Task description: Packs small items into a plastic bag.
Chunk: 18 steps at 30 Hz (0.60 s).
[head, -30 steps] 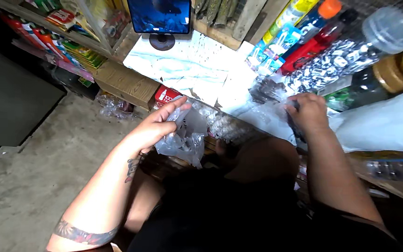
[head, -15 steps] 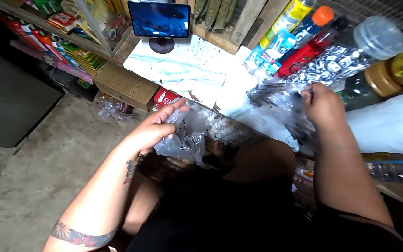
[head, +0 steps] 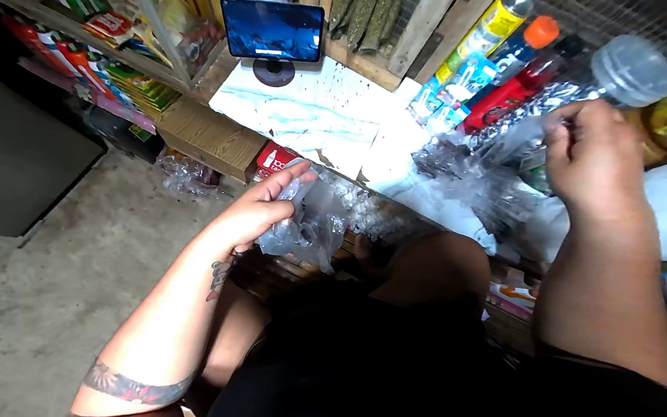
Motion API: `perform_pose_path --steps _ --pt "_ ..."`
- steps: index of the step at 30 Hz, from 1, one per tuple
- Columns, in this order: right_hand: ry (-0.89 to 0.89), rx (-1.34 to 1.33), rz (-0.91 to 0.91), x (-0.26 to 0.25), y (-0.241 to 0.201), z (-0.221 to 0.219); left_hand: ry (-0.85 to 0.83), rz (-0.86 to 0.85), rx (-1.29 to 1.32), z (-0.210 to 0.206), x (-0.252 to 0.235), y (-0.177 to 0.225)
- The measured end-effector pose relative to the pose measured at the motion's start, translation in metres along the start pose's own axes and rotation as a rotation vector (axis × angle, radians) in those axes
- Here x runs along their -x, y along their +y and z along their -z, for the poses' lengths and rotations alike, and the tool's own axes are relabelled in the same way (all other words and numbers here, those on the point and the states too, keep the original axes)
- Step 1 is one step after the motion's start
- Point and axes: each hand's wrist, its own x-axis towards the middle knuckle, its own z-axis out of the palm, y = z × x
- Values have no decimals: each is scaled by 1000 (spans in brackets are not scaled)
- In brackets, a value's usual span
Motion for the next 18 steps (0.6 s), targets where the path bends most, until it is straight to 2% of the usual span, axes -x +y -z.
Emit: perform_pose_path --steps 5,9,16,18 --pt "30 -30 162 1 -28 13 1 17 -24 0 0 1" --pt "-24 -89 337 3 -63 12 4 15 -8 -2 1 2" --pt "-204 -137 633 11 -126 -22 21 20 4 -6 2 3" --pt "-279 -150 656 15 -144 -39 15 22 7 -5 1 3"
